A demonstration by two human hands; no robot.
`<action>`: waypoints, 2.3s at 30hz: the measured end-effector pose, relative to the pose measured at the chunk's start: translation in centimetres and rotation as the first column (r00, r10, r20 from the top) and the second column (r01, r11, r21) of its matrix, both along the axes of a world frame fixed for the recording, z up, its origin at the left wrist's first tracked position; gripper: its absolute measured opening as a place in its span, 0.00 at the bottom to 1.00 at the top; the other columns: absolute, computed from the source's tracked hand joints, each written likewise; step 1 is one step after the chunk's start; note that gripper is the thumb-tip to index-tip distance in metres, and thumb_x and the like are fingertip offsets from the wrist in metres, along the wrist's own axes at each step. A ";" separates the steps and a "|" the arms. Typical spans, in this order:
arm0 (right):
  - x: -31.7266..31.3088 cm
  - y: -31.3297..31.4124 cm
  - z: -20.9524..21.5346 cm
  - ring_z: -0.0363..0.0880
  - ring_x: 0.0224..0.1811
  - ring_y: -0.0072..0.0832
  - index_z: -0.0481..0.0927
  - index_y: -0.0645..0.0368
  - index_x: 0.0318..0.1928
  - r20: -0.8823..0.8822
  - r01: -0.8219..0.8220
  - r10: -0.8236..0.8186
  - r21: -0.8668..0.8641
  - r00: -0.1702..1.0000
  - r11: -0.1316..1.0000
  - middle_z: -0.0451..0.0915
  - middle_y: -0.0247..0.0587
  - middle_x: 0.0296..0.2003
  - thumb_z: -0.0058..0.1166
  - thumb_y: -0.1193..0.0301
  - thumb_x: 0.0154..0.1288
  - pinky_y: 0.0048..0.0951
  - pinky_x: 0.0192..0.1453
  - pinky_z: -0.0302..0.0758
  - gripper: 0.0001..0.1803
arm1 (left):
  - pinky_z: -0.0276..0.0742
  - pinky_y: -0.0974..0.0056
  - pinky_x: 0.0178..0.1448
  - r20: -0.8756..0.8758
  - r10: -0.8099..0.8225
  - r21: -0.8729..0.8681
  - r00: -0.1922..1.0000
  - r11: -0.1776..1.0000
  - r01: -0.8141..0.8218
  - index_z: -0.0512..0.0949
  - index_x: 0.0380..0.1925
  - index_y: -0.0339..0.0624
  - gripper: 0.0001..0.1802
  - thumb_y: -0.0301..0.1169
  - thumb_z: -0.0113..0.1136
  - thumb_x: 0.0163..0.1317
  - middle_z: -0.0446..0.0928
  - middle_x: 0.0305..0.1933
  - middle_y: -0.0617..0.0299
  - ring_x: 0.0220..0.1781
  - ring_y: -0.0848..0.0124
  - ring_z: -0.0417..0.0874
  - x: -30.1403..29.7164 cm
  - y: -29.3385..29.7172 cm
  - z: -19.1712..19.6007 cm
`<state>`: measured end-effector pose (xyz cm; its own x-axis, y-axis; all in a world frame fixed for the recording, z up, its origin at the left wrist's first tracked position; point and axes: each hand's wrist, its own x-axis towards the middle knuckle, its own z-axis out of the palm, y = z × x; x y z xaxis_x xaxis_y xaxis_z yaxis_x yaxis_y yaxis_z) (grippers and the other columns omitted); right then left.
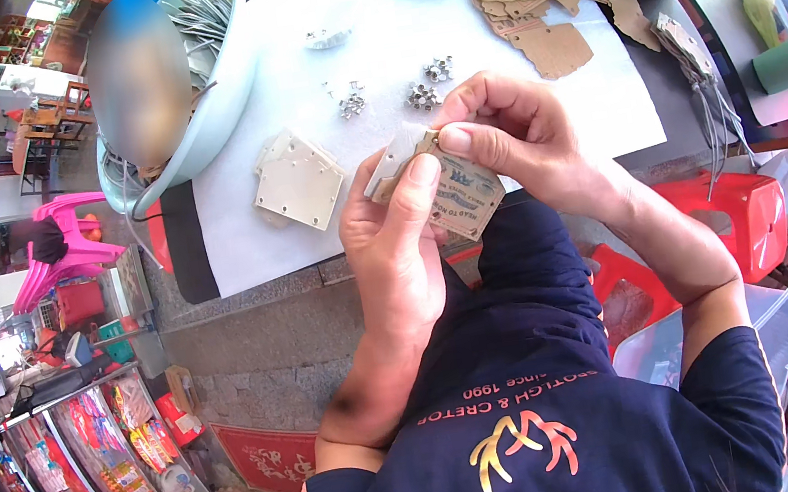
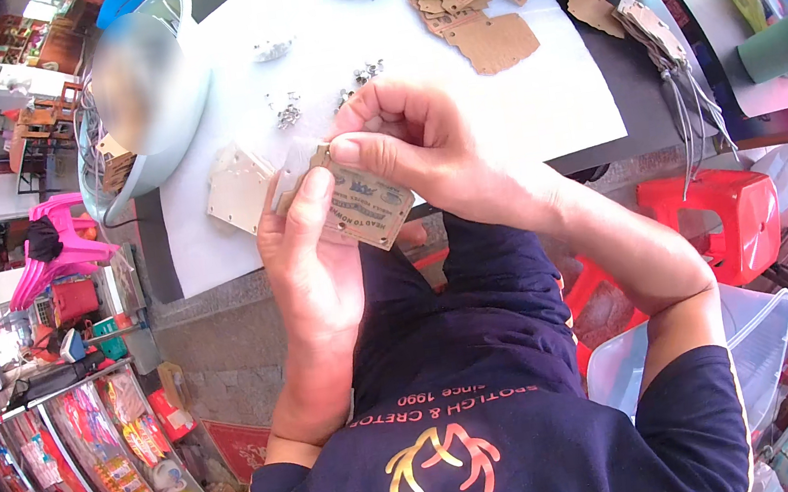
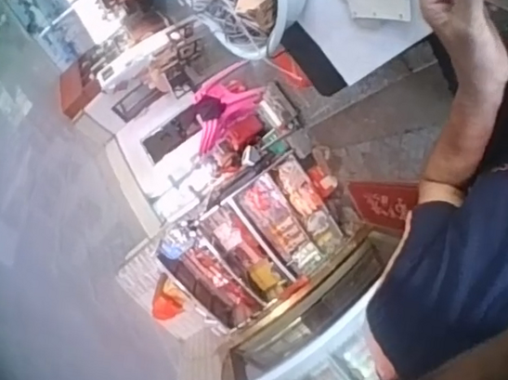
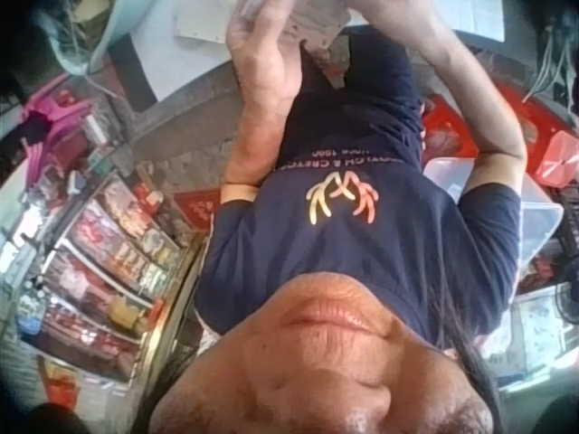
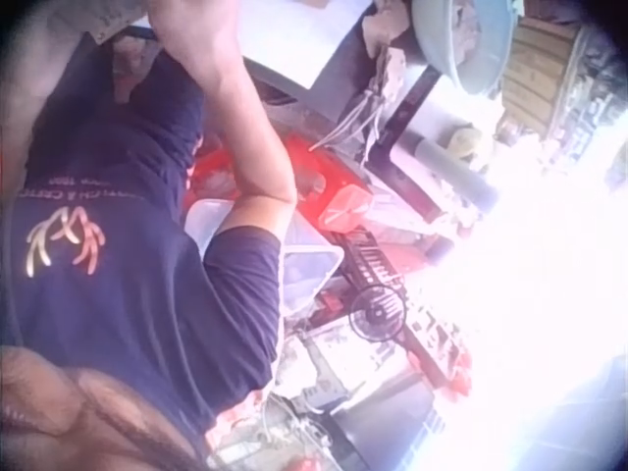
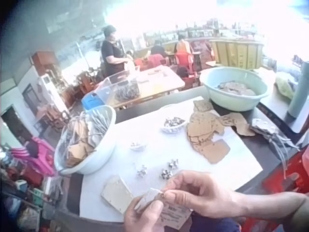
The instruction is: The recorder inserts metal rivets or pins into pre-cut leather brand patches and assembles them onto a base.
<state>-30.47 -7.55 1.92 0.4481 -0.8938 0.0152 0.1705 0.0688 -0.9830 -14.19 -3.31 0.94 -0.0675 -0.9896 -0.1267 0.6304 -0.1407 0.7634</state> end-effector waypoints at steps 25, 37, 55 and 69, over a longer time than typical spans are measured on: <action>-0.9 3.5 1.4 0.73 0.36 0.13 0.78 0.63 0.42 -0.147 0.096 -0.069 0.189 0.987 0.977 0.78 0.29 0.33 0.56 0.66 0.70 0.19 0.42 0.73 0.11 | 0.75 0.63 0.53 -0.086 -0.032 0.045 0.996 0.998 0.036 0.73 0.49 0.39 0.13 0.28 0.57 0.66 0.79 0.44 0.61 0.45 0.74 0.80 -0.1 0.2 0.6; 0.0 4.6 -0.5 0.78 0.28 0.14 0.77 0.66 0.45 -0.214 0.164 -0.160 0.002 0.964 0.986 0.80 0.34 0.26 0.55 0.68 0.70 0.20 0.32 0.76 0.12 | 0.75 0.62 0.53 0.009 0.028 0.022 1.000 0.999 -0.028 0.73 0.49 0.37 0.13 0.29 0.52 0.67 0.78 0.43 0.60 0.46 0.71 0.80 0.1 0.8 0.4; -1.2 -0.8 0.5 0.75 0.23 0.25 0.80 0.62 0.40 -0.489 0.113 -0.441 -0.564 0.752 0.818 0.78 0.39 0.29 0.60 0.74 0.62 0.27 0.29 0.73 0.07 | 0.66 0.53 0.69 -0.162 0.088 0.089 0.983 0.993 -0.075 0.62 0.63 0.34 0.26 0.31 0.51 0.68 0.68 0.64 0.48 0.65 0.57 0.70 1.7 0.6 -0.3; -1.8 -5.5 2.2 0.80 0.33 0.44 0.80 0.58 0.35 -0.643 -0.323 -0.507 -0.746 0.573 0.582 0.78 0.42 0.33 0.58 0.71 0.60 0.40 0.37 0.76 0.05 | 0.68 0.52 0.68 -0.148 0.024 0.057 0.989 0.998 -0.016 0.64 0.60 0.33 0.22 0.29 0.52 0.67 0.68 0.63 0.45 0.65 0.53 0.70 3.5 0.4 -0.7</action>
<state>-32.27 -13.05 4.15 0.5569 -0.7378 0.3815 -0.6648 -0.6713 -0.3279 -10.69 -2.94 0.26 -0.0702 -0.9827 -0.1711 0.7392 -0.1665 0.6526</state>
